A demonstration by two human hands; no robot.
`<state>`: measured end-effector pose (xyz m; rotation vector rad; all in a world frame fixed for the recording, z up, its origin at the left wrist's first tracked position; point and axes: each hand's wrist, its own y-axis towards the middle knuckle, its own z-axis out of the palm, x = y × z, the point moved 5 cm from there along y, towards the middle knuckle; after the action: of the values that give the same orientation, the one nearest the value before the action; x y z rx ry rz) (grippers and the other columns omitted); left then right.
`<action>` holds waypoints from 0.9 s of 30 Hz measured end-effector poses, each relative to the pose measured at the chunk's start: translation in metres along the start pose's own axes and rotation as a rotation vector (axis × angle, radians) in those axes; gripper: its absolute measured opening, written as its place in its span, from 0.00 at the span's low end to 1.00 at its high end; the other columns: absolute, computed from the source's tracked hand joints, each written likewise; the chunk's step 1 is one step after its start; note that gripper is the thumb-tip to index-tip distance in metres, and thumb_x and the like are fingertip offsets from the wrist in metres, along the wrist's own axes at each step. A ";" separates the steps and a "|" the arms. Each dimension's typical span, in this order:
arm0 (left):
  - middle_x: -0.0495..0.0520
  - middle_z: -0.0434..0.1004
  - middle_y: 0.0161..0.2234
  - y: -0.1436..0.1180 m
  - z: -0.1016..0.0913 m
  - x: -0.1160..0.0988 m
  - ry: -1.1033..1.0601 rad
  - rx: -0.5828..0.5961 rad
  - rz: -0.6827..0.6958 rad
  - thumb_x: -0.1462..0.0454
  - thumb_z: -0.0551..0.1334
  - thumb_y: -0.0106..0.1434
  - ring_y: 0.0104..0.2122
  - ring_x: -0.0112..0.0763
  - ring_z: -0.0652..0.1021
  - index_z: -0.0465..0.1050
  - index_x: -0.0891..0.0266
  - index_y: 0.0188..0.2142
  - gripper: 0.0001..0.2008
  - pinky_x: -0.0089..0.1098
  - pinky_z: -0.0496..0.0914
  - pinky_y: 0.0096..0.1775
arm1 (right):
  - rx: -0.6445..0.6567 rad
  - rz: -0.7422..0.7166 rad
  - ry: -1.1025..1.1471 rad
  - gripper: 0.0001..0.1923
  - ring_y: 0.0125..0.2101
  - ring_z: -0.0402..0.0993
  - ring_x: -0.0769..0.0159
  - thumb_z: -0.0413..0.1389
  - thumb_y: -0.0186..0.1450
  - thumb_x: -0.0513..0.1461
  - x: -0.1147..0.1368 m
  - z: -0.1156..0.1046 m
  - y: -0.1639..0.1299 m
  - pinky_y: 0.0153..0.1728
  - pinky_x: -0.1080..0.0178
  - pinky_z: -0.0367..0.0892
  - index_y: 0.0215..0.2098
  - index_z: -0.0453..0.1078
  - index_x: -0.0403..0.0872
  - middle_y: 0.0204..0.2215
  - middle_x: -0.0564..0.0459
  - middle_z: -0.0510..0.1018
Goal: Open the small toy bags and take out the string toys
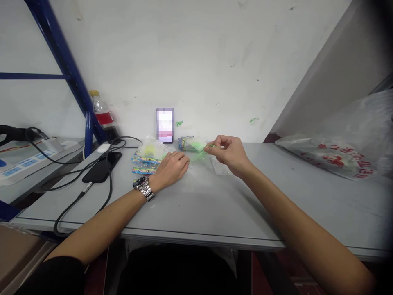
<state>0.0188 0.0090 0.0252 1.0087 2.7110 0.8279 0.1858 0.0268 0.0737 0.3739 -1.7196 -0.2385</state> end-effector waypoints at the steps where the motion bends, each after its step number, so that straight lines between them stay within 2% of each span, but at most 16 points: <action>1: 0.56 0.74 0.37 0.000 0.000 0.000 -0.018 -0.009 -0.002 0.65 0.51 0.70 0.39 0.38 0.72 0.70 0.63 0.37 0.11 0.38 0.65 0.42 | 0.002 0.002 0.001 0.22 0.25 0.64 0.70 0.65 0.47 0.39 0.000 0.000 0.000 0.21 0.66 0.51 0.15 0.53 0.47 0.24 0.50 0.73; 11: 0.54 0.73 0.34 0.002 -0.006 0.001 -0.389 -0.144 -0.055 0.65 0.52 0.69 0.36 0.32 0.73 0.70 0.63 0.36 0.09 0.33 0.67 0.39 | 0.056 0.007 -0.015 0.23 0.26 0.65 0.70 0.65 0.48 0.40 -0.002 0.003 -0.002 0.23 0.66 0.54 0.16 0.52 0.47 0.24 0.52 0.72; 19: 0.54 0.73 0.34 0.003 -0.006 0.002 -0.480 -0.178 -0.095 0.64 0.53 0.69 0.36 0.32 0.74 0.71 0.62 0.38 0.09 0.33 0.69 0.40 | 0.090 -0.005 -0.049 0.24 0.26 0.65 0.69 0.66 0.49 0.43 -0.003 0.004 -0.002 0.23 0.66 0.55 0.16 0.52 0.47 0.24 0.51 0.72; 27: 0.55 0.74 0.36 0.003 -0.006 0.001 -0.516 -0.170 -0.077 0.65 0.52 0.70 0.38 0.32 0.74 0.70 0.62 0.40 0.09 0.33 0.69 0.42 | 0.084 0.001 -0.050 0.26 0.26 0.66 0.68 0.67 0.47 0.46 -0.002 0.005 -0.002 0.22 0.66 0.56 0.16 0.52 0.47 0.25 0.50 0.72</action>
<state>0.0175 0.0089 0.0322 0.9205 2.1910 0.6590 0.1817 0.0251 0.0703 0.4323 -1.7826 -0.1764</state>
